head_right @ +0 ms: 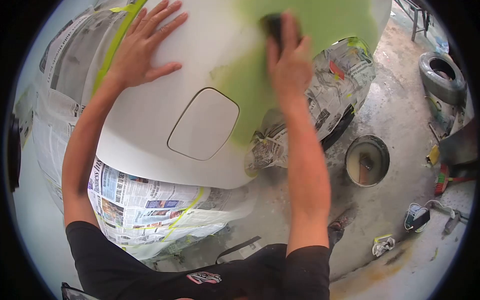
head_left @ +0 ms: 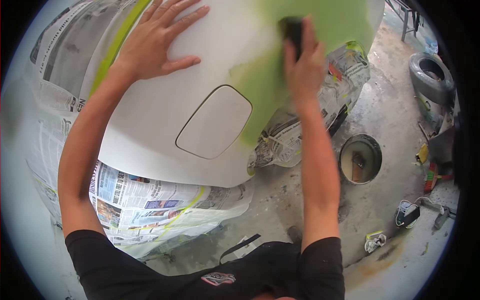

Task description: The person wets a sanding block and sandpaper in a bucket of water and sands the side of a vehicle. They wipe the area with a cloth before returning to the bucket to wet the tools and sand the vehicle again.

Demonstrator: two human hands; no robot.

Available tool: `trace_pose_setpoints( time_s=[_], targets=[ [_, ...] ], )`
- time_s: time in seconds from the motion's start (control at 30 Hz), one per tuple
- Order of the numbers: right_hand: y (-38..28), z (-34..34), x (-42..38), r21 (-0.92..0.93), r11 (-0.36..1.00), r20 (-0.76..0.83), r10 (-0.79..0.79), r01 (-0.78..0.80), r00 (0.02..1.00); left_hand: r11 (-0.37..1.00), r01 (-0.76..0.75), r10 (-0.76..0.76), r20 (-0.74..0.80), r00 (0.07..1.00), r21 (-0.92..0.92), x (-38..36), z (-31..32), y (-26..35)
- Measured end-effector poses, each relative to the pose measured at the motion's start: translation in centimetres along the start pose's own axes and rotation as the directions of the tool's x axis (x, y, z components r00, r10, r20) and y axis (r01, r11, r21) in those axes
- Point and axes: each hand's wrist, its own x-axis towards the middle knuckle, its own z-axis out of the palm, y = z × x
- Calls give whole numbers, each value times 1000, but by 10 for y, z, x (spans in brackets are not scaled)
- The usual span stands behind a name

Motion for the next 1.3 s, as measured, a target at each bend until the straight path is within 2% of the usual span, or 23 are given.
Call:
trace_pose_setpoints(
  time_s=[0.1, 0.17, 0.2, 0.27, 0.33, 0.37, 0.43, 0.53, 0.57, 0.6, 0.63, 0.73, 0.77, 0.83, 0.93, 0.97, 1.03, 1.07, 1.1, 1.13, 1.2, 1.27, 1.3],
  targets=[
    [-8, -5, 35, -89, 950, 18, 303, -300, 953, 1000, -9, 9, -17, 1000, -2, -1, 0, 0],
    [-44, -8, -14, -40, 978, 80, 208, -205, 975, 999, -20, 19, -41, 999, -35, -3, 1, -3],
    [-58, 0, -51, -49, 999, -42, -7, 5, 999, 999, -20, 17, -54, 998, -50, -5, 2, -4],
    [-63, 8, -68, -70, 963, -118, -266, 259, 957, 998, -22, 17, -82, 997, -61, -5, 7, -5],
    [-42, 8, -60, -43, 939, -32, -344, 342, 938, 997, -36, 28, -108, 994, -75, -5, 14, -8],
    [-34, 3, -30, 4, 947, -10, -323, 323, 947, 995, -52, 41, -125, 991, -85, -4, 15, -10],
    [-15, 3, 27, -83, 996, -12, 15, -16, 1000, 995, -56, 43, -152, 987, -81, -7, 20, -12],
    [-33, 1, 34, -107, 978, 4, 180, -179, 984, 997, -55, 42, -185, 982, -63, -9, 27, -13],
    [-52, 0, 5, -94, 994, 15, 59, -57, 998, 996, -55, 40, -191, 981, -74, -9, 27, -13],
    [-66, 4, -34, -58, 987, -17, -149, 148, 989, 995, -52, 35, -200, 979, -84, -10, 27, -13],
    [-69, 6, -63, -23, 937, -56, -349, 348, 936, 996, -49, 31, -215, 976, -80, -10, 27, -14],
    [-73, -2, -82, 71, 945, 61, -325, 320, 944, 997, -51, 34, -242, 970, -64, -13, 31, -14],
    [-58, 2, -58, 7, 937, 64, -350, 350, 935, 996, -57, 40, -246, 969, -65, -12, 32, -15],
    [-58, 3, 7, 28, 976, 25, -216, 215, 976, 998, -50, 37, -247, 968, -46, -11, 34, -14],
    [-72, -1, 26, -120, 990, 118, 93, -79, 989, 999, -47, 41, -220, 975, -24, -14, 30, -12],
    [-71, 0, -2, -105, 988, 76, -103, 111, 992, 998, -53, 44, -202, 978, -40, -16, 25, -11],
    [-46, 3, -82, -1, 936, 11, -353, 353, 936, 997, -61, 49, -193, 980, -52, -15, 19, -10],
    [-31, 1, -126, 36, 958, 25, -284, 283, 958, 997, -55, 43, -192, 980, -57, -15, 21, -10],
    [-41, -6, -139, 76, 974, 41, -218, 214, 975, 997, -45, 34, -190, 981, -58, -17, 20, -10],
    [-40, -5, -133, 50, 968, 25, -248, 247, 968, 997, -50, 37, -190, 981, -64, -17, 19, -11],
    [-45, 1, -92, 1, 951, -9, -308, 308, 951, 996, -60, 45, -187, 981, -73, -17, 20, -12],
    [-73, 0, -17, -8, 953, 90, -300, 302, 950, 998, -50, 43, -191, 981, -36, -19, 19, -13],
    [-78, -1, -11, -34, 962, 112, -266, 272, 957, 998, -55, 49, -198, 979, -24, -18, 20, -10]
  ],
)
